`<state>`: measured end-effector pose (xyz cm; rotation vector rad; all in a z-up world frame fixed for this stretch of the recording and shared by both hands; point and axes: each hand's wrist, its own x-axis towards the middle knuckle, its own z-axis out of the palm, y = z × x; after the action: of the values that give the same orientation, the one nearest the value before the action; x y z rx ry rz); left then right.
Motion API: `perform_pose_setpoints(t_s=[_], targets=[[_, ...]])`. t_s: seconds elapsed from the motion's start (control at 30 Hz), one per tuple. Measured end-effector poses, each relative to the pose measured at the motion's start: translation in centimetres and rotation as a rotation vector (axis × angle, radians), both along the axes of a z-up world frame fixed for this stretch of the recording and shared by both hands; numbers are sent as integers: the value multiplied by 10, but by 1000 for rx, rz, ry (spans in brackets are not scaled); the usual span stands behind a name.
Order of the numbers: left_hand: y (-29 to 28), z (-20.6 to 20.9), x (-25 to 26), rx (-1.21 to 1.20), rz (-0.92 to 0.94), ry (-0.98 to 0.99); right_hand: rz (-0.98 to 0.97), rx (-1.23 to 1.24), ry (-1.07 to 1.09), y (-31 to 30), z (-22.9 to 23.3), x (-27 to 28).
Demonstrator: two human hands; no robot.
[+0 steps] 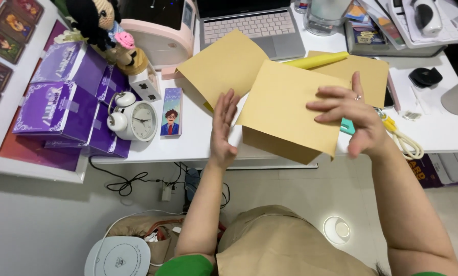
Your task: The person assembles a small cardboard box by folding and tucking its flaps into place. They use a teal plastic tool to press and crease the edges for a neat finish. The box is completed and set on the desk.
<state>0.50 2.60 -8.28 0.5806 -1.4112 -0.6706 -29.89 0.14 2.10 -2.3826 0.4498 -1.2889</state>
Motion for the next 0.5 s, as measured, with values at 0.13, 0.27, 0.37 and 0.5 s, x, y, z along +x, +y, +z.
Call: perform_pose_setpoints(t_s=[0.13,0.27,0.37,0.5], targets=[[11,11,-21,29,33,-138,-87,65,-2,0,-13,-13],[21,16,-41,-29,258,-142,-73,184,-97,34,-24,-14],[25,12,-58,-75,335,-109,-163,249,-165,60,-48,10],[30,4,-73,-91,356,-75,-265,243,-345,59,-85,23]])
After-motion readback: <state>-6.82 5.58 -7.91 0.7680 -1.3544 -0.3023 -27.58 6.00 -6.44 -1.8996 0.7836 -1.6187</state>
